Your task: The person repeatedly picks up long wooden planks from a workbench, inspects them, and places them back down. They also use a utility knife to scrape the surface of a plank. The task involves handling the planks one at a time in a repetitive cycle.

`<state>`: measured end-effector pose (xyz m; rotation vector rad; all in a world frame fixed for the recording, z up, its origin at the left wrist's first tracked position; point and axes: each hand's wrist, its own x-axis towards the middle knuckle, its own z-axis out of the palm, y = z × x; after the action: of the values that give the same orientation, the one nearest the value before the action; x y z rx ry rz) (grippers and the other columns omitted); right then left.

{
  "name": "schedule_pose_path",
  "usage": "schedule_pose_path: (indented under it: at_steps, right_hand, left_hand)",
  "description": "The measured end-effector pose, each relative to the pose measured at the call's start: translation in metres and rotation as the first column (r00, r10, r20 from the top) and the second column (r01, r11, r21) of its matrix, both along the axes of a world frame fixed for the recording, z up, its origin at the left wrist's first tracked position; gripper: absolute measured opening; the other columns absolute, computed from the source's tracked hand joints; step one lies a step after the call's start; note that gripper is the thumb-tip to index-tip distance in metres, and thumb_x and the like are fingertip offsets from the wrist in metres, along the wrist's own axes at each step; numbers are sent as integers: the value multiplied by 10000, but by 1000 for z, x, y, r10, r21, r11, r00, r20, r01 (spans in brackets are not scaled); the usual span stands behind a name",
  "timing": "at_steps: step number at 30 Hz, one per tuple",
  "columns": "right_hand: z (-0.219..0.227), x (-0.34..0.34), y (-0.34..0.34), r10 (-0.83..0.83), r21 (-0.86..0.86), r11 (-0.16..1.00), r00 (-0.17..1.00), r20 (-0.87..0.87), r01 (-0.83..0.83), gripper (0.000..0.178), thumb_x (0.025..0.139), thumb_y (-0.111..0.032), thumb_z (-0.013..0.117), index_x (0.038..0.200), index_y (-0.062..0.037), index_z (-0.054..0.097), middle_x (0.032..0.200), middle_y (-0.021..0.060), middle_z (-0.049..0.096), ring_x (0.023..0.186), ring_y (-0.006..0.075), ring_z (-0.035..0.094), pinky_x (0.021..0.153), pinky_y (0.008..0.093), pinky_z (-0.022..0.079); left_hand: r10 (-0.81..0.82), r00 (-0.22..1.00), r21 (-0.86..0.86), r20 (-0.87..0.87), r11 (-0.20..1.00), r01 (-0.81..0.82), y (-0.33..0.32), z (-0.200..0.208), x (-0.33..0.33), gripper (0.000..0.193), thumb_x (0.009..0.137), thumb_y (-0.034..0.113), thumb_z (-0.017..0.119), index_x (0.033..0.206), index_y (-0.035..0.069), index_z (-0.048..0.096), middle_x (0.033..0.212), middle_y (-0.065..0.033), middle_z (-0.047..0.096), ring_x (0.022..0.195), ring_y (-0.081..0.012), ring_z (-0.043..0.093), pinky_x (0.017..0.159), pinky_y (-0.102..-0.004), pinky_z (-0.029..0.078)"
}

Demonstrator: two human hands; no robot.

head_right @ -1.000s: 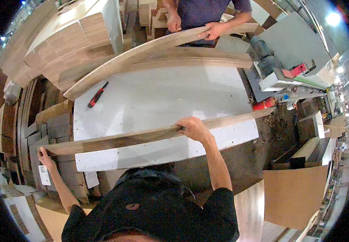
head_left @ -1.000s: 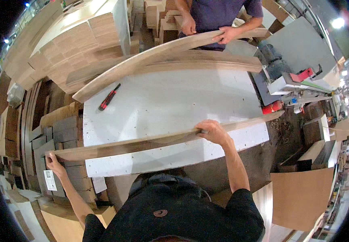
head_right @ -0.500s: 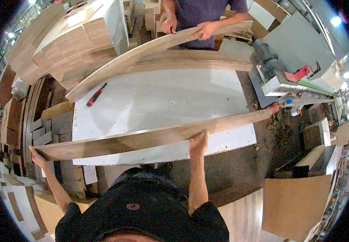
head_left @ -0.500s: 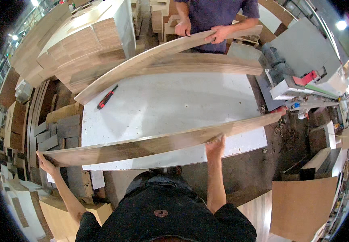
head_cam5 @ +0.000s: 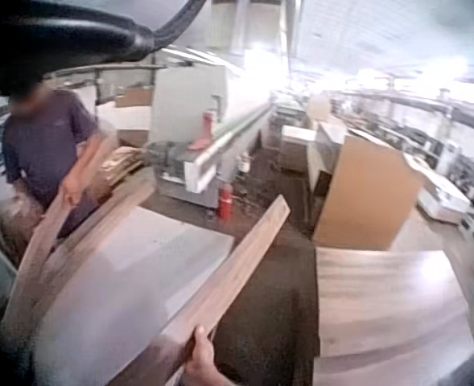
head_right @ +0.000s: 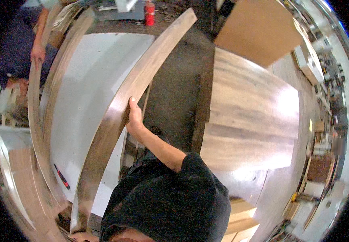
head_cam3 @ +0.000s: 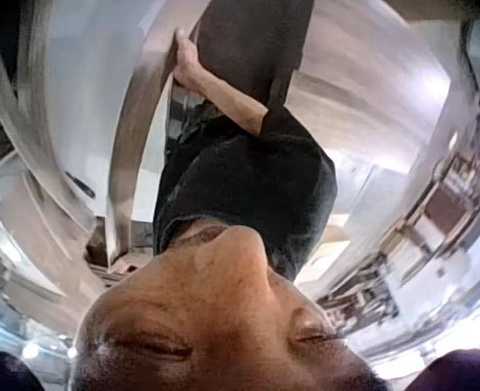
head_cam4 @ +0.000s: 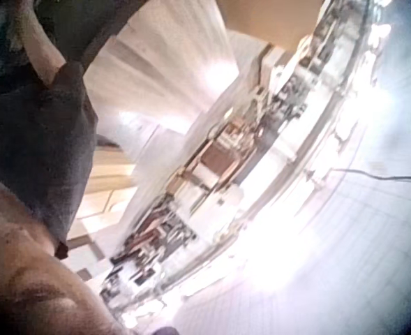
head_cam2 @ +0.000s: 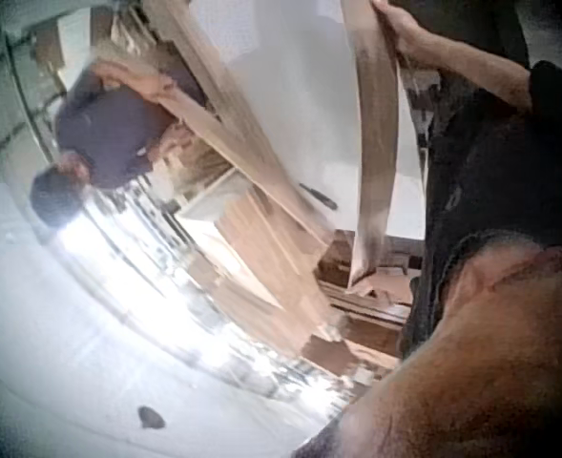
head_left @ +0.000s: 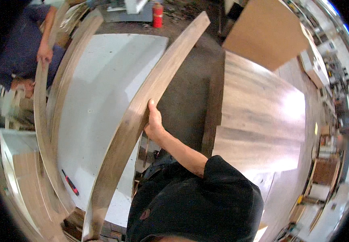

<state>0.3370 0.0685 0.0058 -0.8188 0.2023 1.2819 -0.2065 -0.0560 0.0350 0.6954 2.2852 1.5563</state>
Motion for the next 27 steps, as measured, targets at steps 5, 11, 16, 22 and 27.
schedule_pose_path:
  at_steps: [5,11,16,22,27]
  right_hand:
    - [3,31,-81,-342,-88,937,939,-20,339,685,1036,-527,465,1496,-32,353,1519,128,387,1378,301,385,1177,451,284]
    - [-27,47,-195,-650,-99,757,759,-24,645,670,1031,-532,472,1481,-43,383,1501,112,422,1379,291,390,1170,490,291]
    - [-69,58,-285,-833,-254,519,549,64,817,618,1024,-483,521,1431,-23,453,1434,114,517,1305,302,480,1130,475,363]
    - [-138,106,-373,-898,-502,290,413,153,815,593,1005,-413,594,1414,-5,460,1417,138,524,1276,312,499,1113,497,385]
    - [-169,170,-428,-912,-495,221,358,200,840,541,996,-370,623,1350,21,502,1397,138,538,1244,303,524,1077,471,430]
  left_hand:
    - [-279,959,-68,-41,959,276,91,2,-13,611,990,517,556,1306,-2,617,1243,-122,646,1068,-248,630,884,-372,519]
    - [-532,842,-126,-94,845,520,194,-5,10,634,987,545,546,1284,-10,627,1192,-133,668,1033,-251,651,860,-355,525]
    - [-731,653,-226,-197,682,696,276,-2,42,655,985,567,539,1265,-17,634,1150,-141,686,1003,-252,668,840,-340,530]
    - [-942,234,-694,-240,335,637,325,13,139,655,974,591,551,1122,-30,694,895,-130,673,846,-222,631,765,-346,493]
    - [-948,143,-520,-282,277,808,284,-10,243,623,963,564,596,952,-52,683,759,-93,584,714,-196,528,675,-375,451]
